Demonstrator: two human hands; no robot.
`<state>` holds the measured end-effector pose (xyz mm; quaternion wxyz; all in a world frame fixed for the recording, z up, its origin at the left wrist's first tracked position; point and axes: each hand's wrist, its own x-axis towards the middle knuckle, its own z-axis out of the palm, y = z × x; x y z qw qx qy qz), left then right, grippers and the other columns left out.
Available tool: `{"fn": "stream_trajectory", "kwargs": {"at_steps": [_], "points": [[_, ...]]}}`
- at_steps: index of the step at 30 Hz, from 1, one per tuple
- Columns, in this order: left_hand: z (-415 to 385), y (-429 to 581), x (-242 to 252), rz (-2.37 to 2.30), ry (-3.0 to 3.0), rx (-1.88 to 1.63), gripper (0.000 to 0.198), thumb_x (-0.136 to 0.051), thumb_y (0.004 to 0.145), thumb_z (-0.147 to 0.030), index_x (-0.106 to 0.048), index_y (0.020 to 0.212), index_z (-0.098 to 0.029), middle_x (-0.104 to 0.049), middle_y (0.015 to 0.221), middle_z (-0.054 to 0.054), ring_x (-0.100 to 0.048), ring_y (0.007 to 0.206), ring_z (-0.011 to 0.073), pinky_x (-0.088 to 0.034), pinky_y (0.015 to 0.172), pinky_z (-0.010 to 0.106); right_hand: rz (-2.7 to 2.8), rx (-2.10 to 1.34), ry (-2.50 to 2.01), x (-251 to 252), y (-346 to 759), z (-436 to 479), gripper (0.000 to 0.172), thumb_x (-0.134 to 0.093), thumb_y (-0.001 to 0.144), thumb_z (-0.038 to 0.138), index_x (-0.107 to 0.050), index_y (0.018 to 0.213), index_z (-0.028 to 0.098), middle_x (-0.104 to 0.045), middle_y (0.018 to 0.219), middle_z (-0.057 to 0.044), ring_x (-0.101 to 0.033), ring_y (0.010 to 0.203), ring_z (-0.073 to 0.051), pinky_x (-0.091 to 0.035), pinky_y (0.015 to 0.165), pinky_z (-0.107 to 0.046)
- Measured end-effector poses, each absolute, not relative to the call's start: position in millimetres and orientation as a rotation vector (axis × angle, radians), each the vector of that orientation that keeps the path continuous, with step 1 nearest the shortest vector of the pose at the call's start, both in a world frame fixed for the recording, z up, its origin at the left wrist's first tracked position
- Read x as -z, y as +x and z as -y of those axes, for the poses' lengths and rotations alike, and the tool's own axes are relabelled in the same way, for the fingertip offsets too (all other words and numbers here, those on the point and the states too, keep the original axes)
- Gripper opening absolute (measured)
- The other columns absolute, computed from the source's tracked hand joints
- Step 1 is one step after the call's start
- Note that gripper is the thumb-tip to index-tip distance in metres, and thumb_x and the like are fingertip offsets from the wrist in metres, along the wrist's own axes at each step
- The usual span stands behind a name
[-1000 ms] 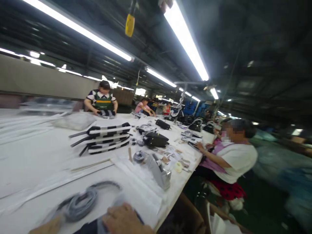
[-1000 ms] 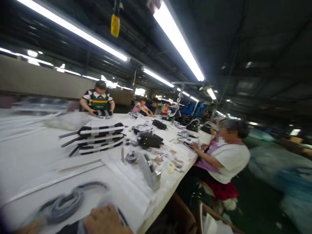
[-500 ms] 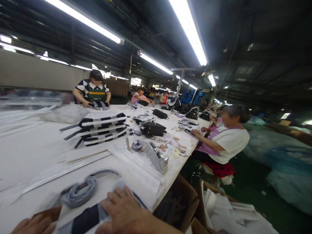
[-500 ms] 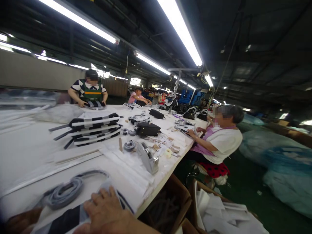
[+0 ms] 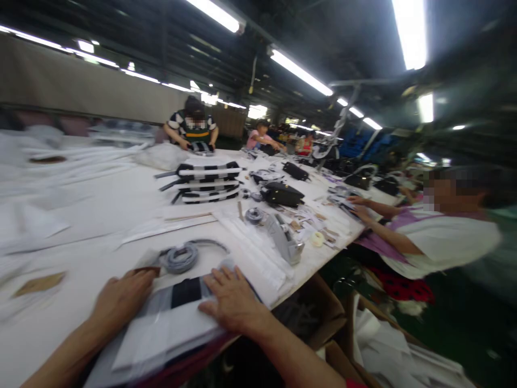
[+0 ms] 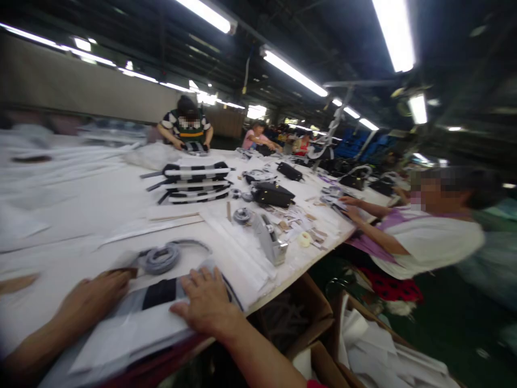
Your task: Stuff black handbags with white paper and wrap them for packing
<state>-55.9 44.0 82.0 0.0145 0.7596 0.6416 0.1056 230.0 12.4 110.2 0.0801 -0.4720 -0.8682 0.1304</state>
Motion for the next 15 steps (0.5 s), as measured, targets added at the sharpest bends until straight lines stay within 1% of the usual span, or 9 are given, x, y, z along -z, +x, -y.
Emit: {"fn": "stream_trajectory", "kwargs": {"at_steps": [1, 2, 3, 5, 7, 10, 11, 13, 15], "points": [[-36.1, -45.3, -97.3, -1.995, 2.356, -0.295, 0.036, -0.032, 0.089, -0.018, -0.064, 0.105, -0.023, -0.071, 0.112, 0.009, -0.063, 0.105, 0.0276, -0.045, 0.087, 0.048, 2.607, -0.355, -1.417, -107.2, 230.8, -10.7, 0.061, -0.046, 0.094, 0.059, -0.042, 0.145, 0.025, -0.042, 0.152, -0.01, -0.035, 0.141, -0.032, -0.026, 0.113, -0.059], [-31.0, -36.4, -109.9, -1.952, 2.327, -0.271, 0.032, -0.037, 0.085, -0.013, -0.065, 0.101, -0.02, -0.071, 0.106, 0.011, -0.065, 0.1, 0.0285, -0.046, 0.086, 0.049, 2.62, -0.313, -1.412, -102.9, 232.3, -10.0, 0.06, -0.048, 0.094, 0.057, -0.043, 0.144, 0.024, -0.044, 0.15, -0.011, -0.037, 0.139, -0.033, -0.027, 0.112, -0.06], [-28.6, -30.6, -119.1, -1.919, 2.286, -0.351, 0.03, -0.041, 0.082, -0.011, -0.065, 0.099, -0.018, -0.071, 0.104, 0.014, -0.065, 0.1, 0.0296, -0.045, 0.088, 0.051, 2.627, -0.263, -1.39, -97.3, 234.2, -10.8, 0.057, -0.048, 0.094, 0.054, -0.046, 0.142, 0.023, -0.047, 0.148, -0.013, -0.04, 0.137, -0.034, -0.03, 0.111, -0.06], [-27.6, -30.9, -126.6, -1.979, 2.185, -0.402, 0.029, -0.046, 0.081, -0.01, -0.064, 0.101, -0.021, -0.068, 0.112, 0.01, -0.063, 0.105, 0.0257, -0.045, 0.093, 0.046, 2.597, -0.159, -1.299, -84.5, 237.9, -15.9, 0.05, -0.048, 0.096, 0.047, -0.051, 0.138, 0.02, -0.052, 0.143, -0.016, -0.046, 0.133, -0.034, -0.035, 0.107, -0.06], [-22.3, -44.0, -124.5, -2.053, 2.073, -0.479, 0.03, -0.05, 0.084, -0.016, -0.06, 0.112, -0.022, -0.062, 0.125, 0.009, -0.059, 0.112, 0.0231, -0.044, 0.098, 0.041, 2.521, -0.123, -1.15, -76.5, 241.2, -20.4, 0.045, -0.046, 0.097, 0.044, -0.055, 0.133, 0.018, -0.057, 0.137, -0.017, -0.052, 0.128, -0.033, -0.039, 0.104, -0.06], [2.5, -71.3, -117.5, -2.143, 1.89, -0.629, 0.035, -0.051, 0.088, -0.026, -0.054, 0.122, -0.019, -0.057, 0.13, 0.01, -0.053, 0.122, 0.0225, -0.042, 0.105, 0.039, 2.282, -0.265, -1.067, -88.5, 253.1, -15.4, 0.045, -0.046, 0.095, 0.048, -0.057, 0.129, 0.02, -0.061, 0.132, -0.013, -0.057, 0.123, -0.03, -0.04, 0.106, -0.055], [13.6, -79.9, -115.4, -2.163, 1.825, -0.671, 0.037, -0.051, 0.088, -0.028, -0.053, 0.123, -0.017, -0.056, 0.13, 0.012, -0.052, 0.123, 0.023, -0.042, 0.105, 0.039, 2.17, -0.322, -1.132, -98.3, 260.8, -10.9, 0.046, -0.047, 0.093, 0.051, -0.058, 0.127, 0.022, -0.062, 0.132, -0.011, -0.057, 0.123, -0.03, -0.041, 0.107, -0.054], [36.7, -94.6, -111.2, -2.174, 1.702, -0.719, 0.04, -0.052, 0.087, -0.033, -0.052, 0.122, -0.013, -0.059, 0.126, 0.014, -0.057, 0.118, 0.024, -0.047, 0.1, 0.039, 1.916, -0.421, -1.385, -118.8, 282.4, -0.2, 0.048, -0.05, 0.087, 0.058, -0.063, 0.12, 0.025, -0.064, 0.129, -0.009, -0.057, 0.122, -0.032, -0.042, 0.106, -0.055], [57.7, -104.0, -106.3, -2.076, 1.497, -0.771, 0.044, -0.054, 0.085, -0.039, -0.053, 0.12, -0.012, -0.063, 0.121, 0.015, -0.062, 0.111, 0.0246, -0.052, 0.092, 0.038, 1.687, -0.569, -1.681, -130.2, 309.5, 9.9, 0.051, -0.058, 0.076, 0.067, -0.069, 0.104, 0.026, -0.07, 0.116, -0.008, -0.061, 0.115, -0.037, -0.045, 0.103, -0.057]]}}
